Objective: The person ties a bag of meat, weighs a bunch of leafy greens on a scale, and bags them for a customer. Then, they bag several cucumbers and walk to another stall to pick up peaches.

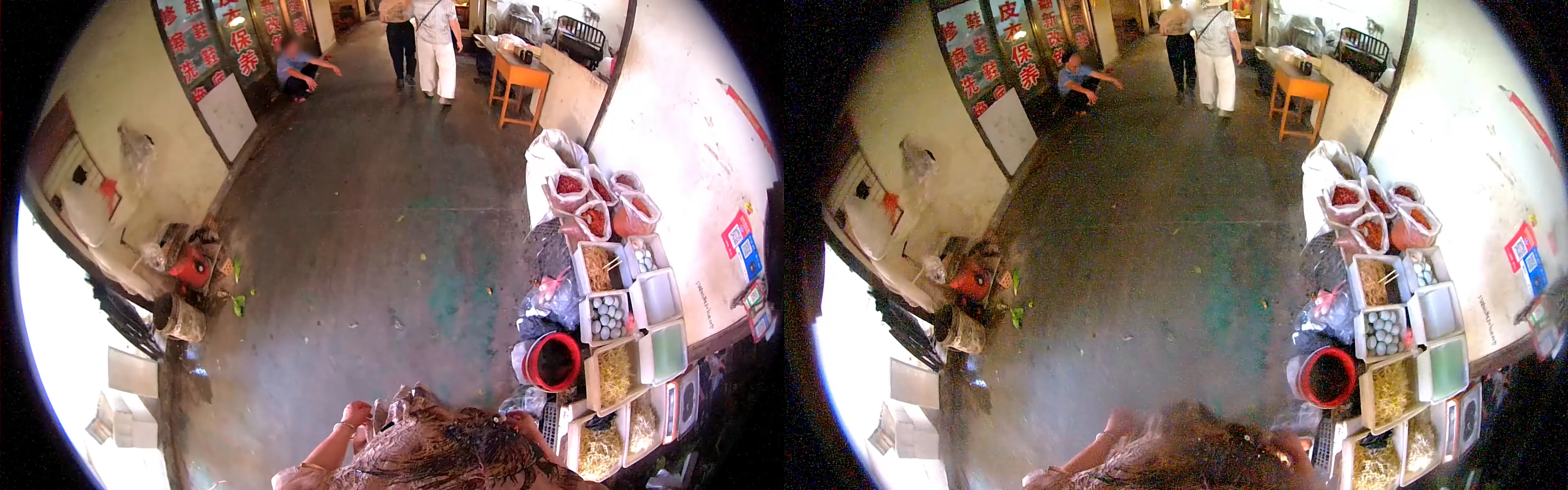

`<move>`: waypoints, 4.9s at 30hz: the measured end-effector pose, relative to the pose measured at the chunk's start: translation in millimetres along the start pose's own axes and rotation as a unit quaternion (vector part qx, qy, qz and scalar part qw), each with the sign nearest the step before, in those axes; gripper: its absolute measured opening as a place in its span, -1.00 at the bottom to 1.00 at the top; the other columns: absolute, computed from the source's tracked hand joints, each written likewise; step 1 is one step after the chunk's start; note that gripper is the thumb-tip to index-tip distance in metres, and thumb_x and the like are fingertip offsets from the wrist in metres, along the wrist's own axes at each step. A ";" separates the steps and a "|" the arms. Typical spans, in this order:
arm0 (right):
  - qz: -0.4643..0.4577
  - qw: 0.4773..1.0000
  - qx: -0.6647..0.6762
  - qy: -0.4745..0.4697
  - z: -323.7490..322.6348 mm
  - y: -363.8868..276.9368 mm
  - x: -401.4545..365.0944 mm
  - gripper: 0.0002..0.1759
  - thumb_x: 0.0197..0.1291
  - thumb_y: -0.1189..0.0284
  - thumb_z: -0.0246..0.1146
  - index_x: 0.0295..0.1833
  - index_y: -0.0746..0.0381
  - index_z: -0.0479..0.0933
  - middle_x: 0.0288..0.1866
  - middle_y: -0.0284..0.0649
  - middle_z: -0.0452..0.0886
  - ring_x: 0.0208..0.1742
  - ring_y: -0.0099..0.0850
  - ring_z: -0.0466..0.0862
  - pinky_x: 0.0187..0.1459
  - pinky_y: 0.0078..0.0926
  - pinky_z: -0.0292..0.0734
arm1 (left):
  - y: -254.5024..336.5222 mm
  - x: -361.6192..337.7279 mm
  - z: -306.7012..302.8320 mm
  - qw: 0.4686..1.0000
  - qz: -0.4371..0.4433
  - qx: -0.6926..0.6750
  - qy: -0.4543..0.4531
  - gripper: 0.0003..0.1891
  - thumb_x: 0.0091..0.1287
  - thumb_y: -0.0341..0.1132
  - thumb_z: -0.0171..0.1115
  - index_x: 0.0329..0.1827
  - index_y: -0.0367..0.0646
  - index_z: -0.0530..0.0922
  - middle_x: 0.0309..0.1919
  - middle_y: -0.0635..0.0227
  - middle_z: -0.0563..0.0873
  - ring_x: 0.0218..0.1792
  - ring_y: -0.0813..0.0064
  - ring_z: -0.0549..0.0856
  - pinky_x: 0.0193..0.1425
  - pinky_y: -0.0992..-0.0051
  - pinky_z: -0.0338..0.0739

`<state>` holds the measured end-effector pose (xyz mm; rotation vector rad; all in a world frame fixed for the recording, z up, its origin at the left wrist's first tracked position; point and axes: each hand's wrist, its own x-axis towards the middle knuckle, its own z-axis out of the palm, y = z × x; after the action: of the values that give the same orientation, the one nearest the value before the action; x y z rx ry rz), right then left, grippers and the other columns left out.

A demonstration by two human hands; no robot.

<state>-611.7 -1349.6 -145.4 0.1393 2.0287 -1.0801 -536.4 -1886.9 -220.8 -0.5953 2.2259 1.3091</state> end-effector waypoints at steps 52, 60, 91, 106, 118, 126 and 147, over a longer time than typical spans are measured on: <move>-0.168 0.980 0.071 0.077 -237.6 80.1 208.5 -0.63 0.16 0.57 0.28 0.08 0.46 0.48 -0.21 -0.08 0.66 -0.33 -0.37 0.69 -0.30 -0.45 0.63 | 277.3 282.7 131.1 0.980 0.164 0.081 -0.083 -0.63 0.29 0.01 0.17 0.08 0.13 0.62 -0.06 0.13 0.71 0.02 0.19 0.66 0.11 0.31 0.50; 0.034 0.925 0.363 0.104 -243.0 -2.2 160.3 -0.59 0.21 0.50 0.29 0.13 0.44 0.46 -0.22 -0.15 0.69 -0.30 -0.45 0.69 -0.32 -0.59 0.57 | 307.6 298.6 93.3 0.983 0.080 0.155 -0.055 -0.66 0.18 0.02 0.16 -0.09 0.12 0.68 -0.15 0.16 0.72 -0.10 0.12 0.70 0.03 0.21 0.57; -0.021 0.893 0.437 0.109 -240.9 11.1 156.5 -0.63 0.18 0.54 0.31 0.10 0.40 0.52 -0.24 -0.17 0.70 -0.24 -0.47 0.69 -0.22 -0.56 0.58 | 283.5 315.8 116.0 0.946 0.152 0.239 -0.156 -0.61 0.41 -0.04 0.01 0.24 0.14 0.49 0.04 0.20 0.67 -0.05 0.36 0.68 0.14 0.36 0.50; 0.046 0.912 0.389 0.120 -244.9 -1.4 154.4 -0.58 0.14 0.53 0.35 0.10 0.44 0.50 -0.25 -0.17 0.69 -0.32 -0.48 0.66 -0.28 -0.54 0.56 | 280.2 318.6 113.4 0.958 0.120 0.201 -0.166 -0.59 0.33 0.02 0.10 0.16 0.10 0.56 0.02 0.19 0.67 -0.03 0.26 0.69 0.09 0.31 0.52; 0.042 0.889 0.450 0.079 -247.8 14.3 156.8 -0.47 0.14 0.51 0.34 0.22 0.44 0.41 -0.12 -0.09 0.67 -0.16 -0.38 0.68 -0.11 -0.51 0.56 | 267.8 324.8 119.1 0.947 0.130 0.244 -0.161 -0.57 0.25 0.10 0.14 0.08 0.10 0.61 0.00 0.18 0.68 -0.02 0.15 0.68 0.10 0.26 0.53; -0.036 0.899 0.432 0.070 -242.4 30.1 168.6 -0.54 0.18 0.47 0.29 0.17 0.41 0.41 -0.16 -0.10 0.65 -0.23 -0.33 0.69 -0.21 -0.41 0.61 | 280.0 314.5 115.6 0.961 0.115 0.195 -0.157 -0.58 0.27 0.08 0.11 0.11 0.14 0.60 0.03 0.20 0.67 0.02 0.16 0.67 0.12 0.26 0.52; 0.055 0.912 0.388 0.123 -239.8 -23.4 145.6 -0.58 0.14 0.50 0.35 0.11 0.42 0.51 -0.19 -0.21 0.68 -0.30 -0.52 0.62 -0.26 -0.59 0.51 | 296.8 309.1 106.0 0.953 0.095 0.242 -0.153 -0.54 0.27 0.15 0.10 0.17 0.23 0.55 0.04 0.22 0.66 0.03 0.14 0.66 0.13 0.27 0.52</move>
<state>-864.2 -1226.0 -160.5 0.8225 1.6518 -1.8113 -934.2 -1698.3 -252.4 0.0044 2.2556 0.8130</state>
